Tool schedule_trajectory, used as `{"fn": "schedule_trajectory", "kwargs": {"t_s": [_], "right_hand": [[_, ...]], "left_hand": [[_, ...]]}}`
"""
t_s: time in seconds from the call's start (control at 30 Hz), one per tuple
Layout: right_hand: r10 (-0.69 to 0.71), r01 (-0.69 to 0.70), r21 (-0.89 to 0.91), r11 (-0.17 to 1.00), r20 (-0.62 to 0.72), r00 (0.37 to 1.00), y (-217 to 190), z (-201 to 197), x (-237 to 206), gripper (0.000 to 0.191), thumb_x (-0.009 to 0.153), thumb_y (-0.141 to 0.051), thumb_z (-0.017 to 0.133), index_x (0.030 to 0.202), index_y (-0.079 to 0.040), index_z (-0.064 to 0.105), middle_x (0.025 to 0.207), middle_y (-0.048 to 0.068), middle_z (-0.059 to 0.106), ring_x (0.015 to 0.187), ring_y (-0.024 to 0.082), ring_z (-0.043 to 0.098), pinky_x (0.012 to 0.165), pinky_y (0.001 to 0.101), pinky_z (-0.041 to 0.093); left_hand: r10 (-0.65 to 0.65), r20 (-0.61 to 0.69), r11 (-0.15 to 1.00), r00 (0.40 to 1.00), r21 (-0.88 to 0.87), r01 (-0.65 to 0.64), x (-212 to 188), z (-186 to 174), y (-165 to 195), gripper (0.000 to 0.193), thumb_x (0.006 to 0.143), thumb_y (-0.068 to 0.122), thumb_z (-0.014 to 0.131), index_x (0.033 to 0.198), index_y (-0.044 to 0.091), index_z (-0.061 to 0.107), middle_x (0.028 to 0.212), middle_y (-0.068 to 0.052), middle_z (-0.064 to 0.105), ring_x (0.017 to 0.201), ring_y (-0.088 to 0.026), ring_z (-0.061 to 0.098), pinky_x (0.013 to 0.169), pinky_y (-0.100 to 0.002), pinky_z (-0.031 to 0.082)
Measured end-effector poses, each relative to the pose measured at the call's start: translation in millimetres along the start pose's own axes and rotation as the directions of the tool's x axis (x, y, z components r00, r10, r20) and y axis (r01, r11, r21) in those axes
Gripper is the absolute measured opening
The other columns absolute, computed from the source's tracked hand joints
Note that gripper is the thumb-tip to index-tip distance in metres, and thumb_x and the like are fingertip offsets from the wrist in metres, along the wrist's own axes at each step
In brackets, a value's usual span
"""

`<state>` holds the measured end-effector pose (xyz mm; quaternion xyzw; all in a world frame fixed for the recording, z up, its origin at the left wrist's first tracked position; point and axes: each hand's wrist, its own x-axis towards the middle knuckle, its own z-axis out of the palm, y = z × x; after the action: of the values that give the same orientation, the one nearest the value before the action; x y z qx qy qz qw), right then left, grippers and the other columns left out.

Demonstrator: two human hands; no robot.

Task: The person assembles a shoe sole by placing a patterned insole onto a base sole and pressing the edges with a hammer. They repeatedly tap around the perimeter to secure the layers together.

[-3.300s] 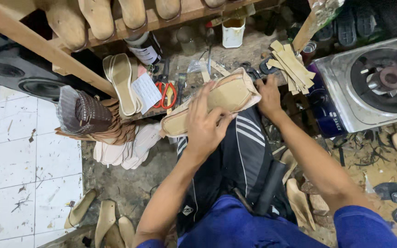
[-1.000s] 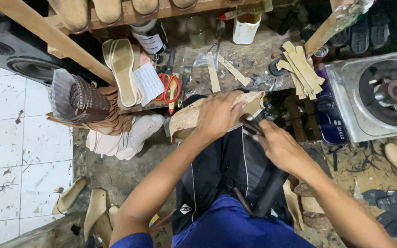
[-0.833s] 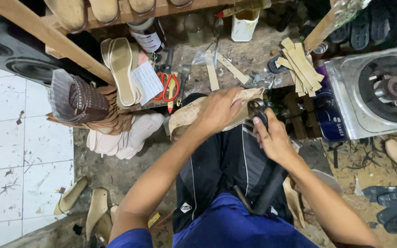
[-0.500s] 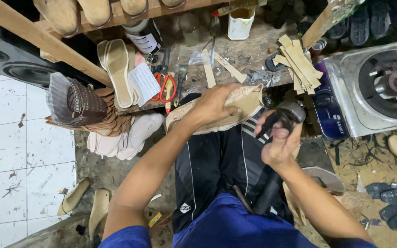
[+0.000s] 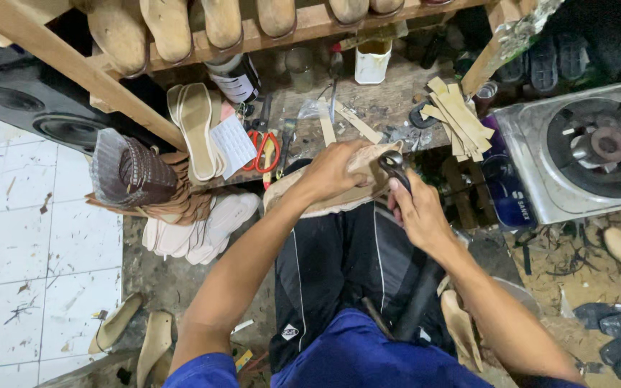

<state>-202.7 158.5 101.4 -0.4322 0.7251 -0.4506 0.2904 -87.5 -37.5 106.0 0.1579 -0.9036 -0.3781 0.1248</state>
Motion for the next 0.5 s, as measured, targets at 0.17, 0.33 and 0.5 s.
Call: {"fn": "schedule_trajectory", "kwargs": {"t_s": [0.17,0.33,0.5], "right_hand": [[-0.022,0.082,0.392,0.916,-0.156,0.988,-4,-6,-22,0.032,0.111,-0.033,0.045,0.113,-0.003,0.056,0.080,0.008,0.065,0.059,0.012,0.059,0.052,0.0275,0.050],[0.047,-0.053,0.501,0.864,0.024,0.999,-15,13,-30,0.026,0.104,-0.027,0.049,0.119,-0.007,0.056,0.079,0.007,0.064,0.056,0.013,0.058,0.046,0.0282,0.050],[0.097,-0.195,0.254,0.947,0.352,0.931,-23,50,-50,0.025,0.105,-0.024,0.055,0.103,0.000,0.057,0.076,0.013,0.062,0.059,0.016,0.061,0.050,0.0319,0.053]], "left_hand": [[-0.094,-0.607,0.918,0.789,-0.359,-0.167,-46,-11,24,0.067,0.084,0.005,0.083,0.142,-0.001,0.051,0.134,-0.016,0.066,0.125,-0.026,0.064,0.111,-0.036,0.048],[-0.435,-0.767,0.542,0.471,-0.641,-0.544,-111,7,-4,0.059,0.092,-0.002,0.071,0.144,0.003,0.044,0.137,-0.007,0.059,0.128,-0.016,0.057,0.114,-0.032,0.044],[-0.493,-0.658,0.583,0.568,-0.735,-0.345,-192,24,-47,0.042,0.090,-0.006,0.080,0.124,-0.006,0.056,0.117,-0.011,0.069,0.108,-0.018,0.066,0.098,-0.035,0.055]]}}
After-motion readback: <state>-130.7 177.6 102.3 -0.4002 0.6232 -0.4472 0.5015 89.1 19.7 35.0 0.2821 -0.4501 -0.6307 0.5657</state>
